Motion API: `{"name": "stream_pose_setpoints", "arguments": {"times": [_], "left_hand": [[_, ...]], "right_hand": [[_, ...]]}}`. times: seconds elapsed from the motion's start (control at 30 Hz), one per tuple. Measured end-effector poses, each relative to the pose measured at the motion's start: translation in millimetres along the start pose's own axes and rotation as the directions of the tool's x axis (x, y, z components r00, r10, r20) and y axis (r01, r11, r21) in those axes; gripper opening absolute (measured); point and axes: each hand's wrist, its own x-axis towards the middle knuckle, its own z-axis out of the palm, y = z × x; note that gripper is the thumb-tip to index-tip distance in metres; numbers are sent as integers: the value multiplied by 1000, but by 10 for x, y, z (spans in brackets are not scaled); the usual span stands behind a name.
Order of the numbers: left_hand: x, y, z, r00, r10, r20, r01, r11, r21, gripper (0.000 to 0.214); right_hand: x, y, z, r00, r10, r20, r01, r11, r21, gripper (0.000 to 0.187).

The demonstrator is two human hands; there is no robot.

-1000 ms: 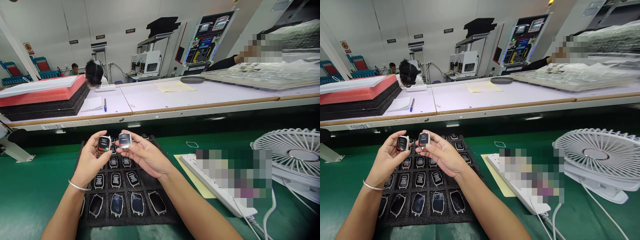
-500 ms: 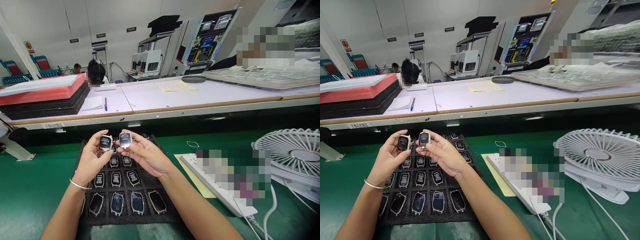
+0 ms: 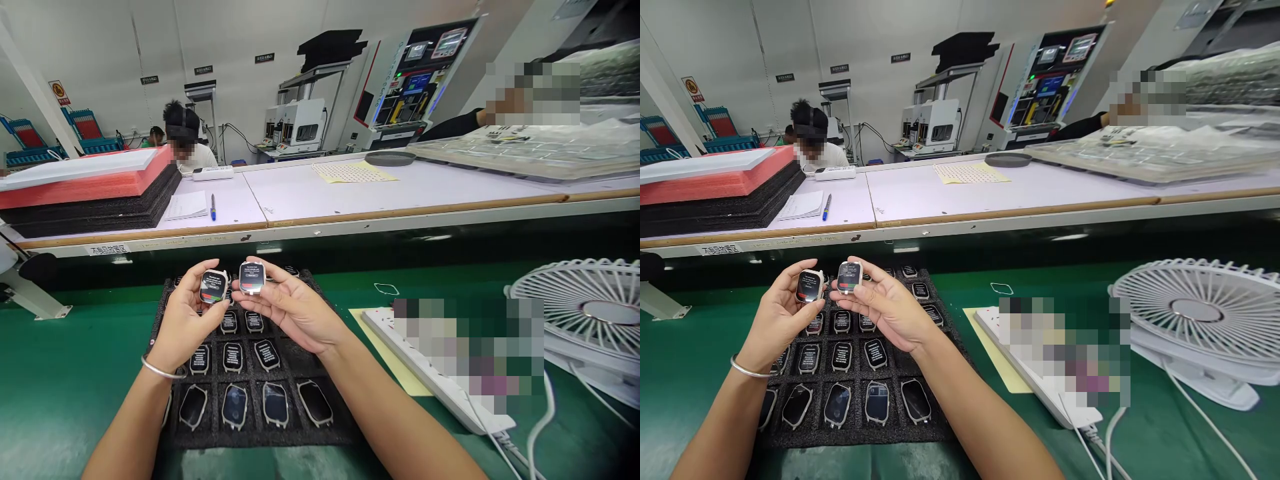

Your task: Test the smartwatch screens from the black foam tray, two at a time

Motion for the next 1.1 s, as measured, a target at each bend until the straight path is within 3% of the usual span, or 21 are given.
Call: {"name": "stream_pose_setpoints", "arguments": {"times": [0.57, 0.83, 1.1], "left_hand": [[31, -80, 23, 1000, 20, 4, -19, 999, -33, 56], [81, -151, 78, 999, -39, -29, 32, 975, -218, 61], [74, -136, 102, 999, -34, -21, 29, 976, -214, 47]], "right_hand": [[10, 26, -33, 999, 1, 34, 0, 1000, -25, 62], [27, 50, -27, 999, -9, -41, 7, 999, -32, 50], [10, 60, -8, 997, -55, -56, 46, 987, -154, 42]]}}
